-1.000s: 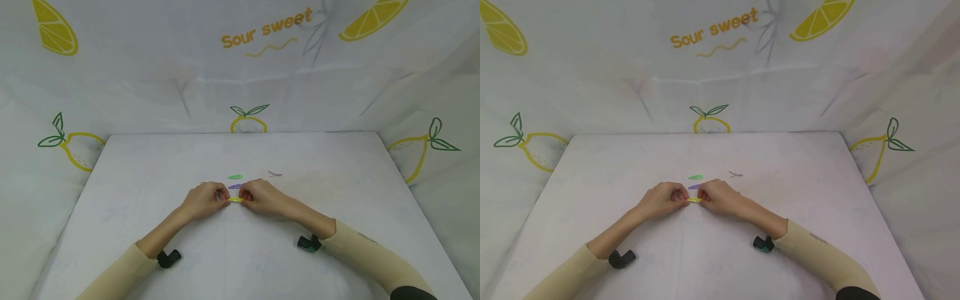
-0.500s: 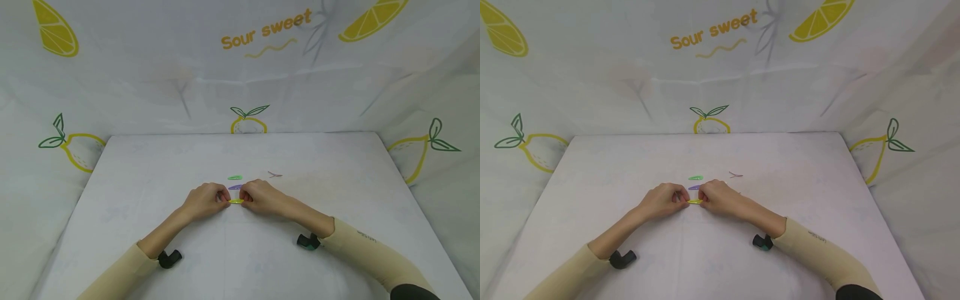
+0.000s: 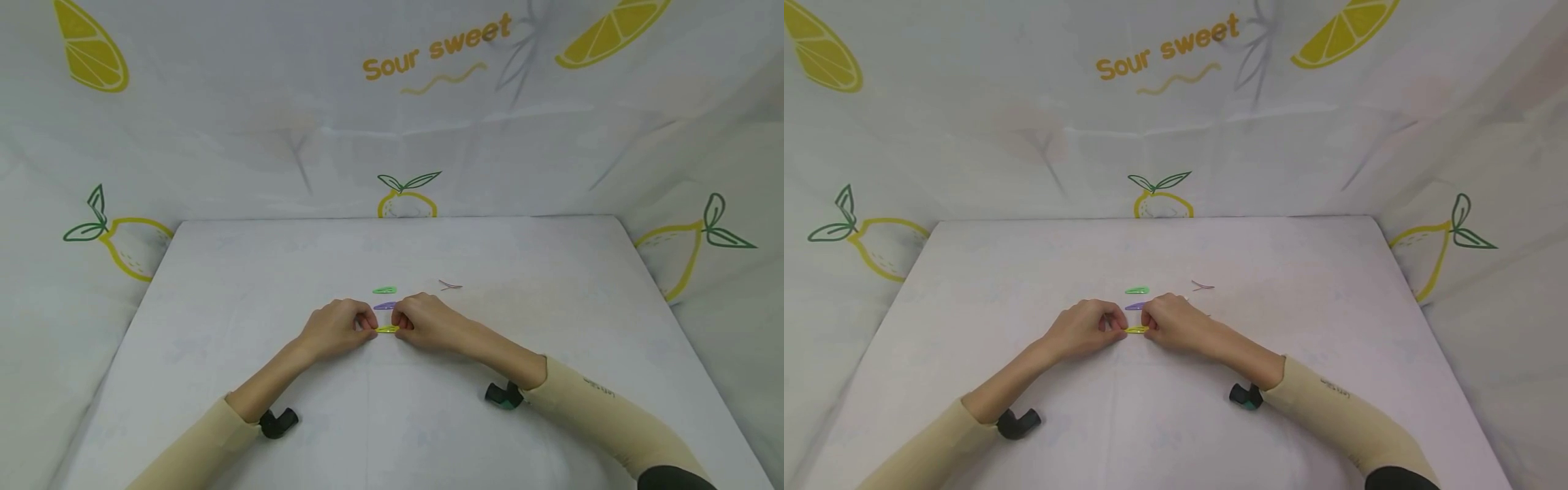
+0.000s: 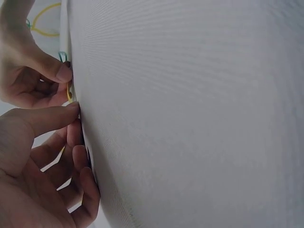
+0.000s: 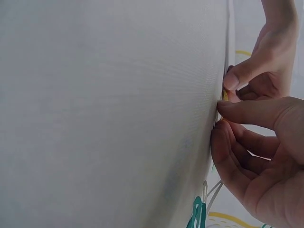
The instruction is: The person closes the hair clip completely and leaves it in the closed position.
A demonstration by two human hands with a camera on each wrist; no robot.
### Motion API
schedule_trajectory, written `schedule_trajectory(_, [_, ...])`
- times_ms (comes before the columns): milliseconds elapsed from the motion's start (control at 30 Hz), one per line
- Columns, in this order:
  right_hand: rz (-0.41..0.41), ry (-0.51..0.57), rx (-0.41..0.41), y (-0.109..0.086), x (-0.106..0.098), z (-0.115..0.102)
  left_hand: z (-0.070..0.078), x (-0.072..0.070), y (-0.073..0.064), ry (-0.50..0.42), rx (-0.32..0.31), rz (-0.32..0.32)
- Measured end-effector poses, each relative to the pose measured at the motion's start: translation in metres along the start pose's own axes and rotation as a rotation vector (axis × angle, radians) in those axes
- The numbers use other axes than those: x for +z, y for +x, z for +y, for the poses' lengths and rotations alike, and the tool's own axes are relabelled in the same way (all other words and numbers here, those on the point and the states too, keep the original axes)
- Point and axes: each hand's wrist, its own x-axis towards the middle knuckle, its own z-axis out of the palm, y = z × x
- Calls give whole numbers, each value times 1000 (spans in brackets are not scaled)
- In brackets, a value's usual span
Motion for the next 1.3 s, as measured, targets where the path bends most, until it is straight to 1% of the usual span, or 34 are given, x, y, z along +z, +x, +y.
schedule_trajectory(400, [11, 10, -18, -2, 0, 2, 1, 1, 0, 5, 4, 1])
schedule_trajectory(733, [29, 27, -20, -4, -2, 2, 3, 1, -1, 7, 8, -16])
schedule_trajectory(933, [53, 32, -13, -9, -7, 4, 4, 2, 0, -5, 26, -10])
schedule_trajectory(1133, [82, 39, -3, -15, -13, 7, 8, 2, 3, -6, 52, 20])
schedule_trajectory(1300, [115, 12, 27, -19, -18, 10, 12, 0, 4, -22, 66, 21])
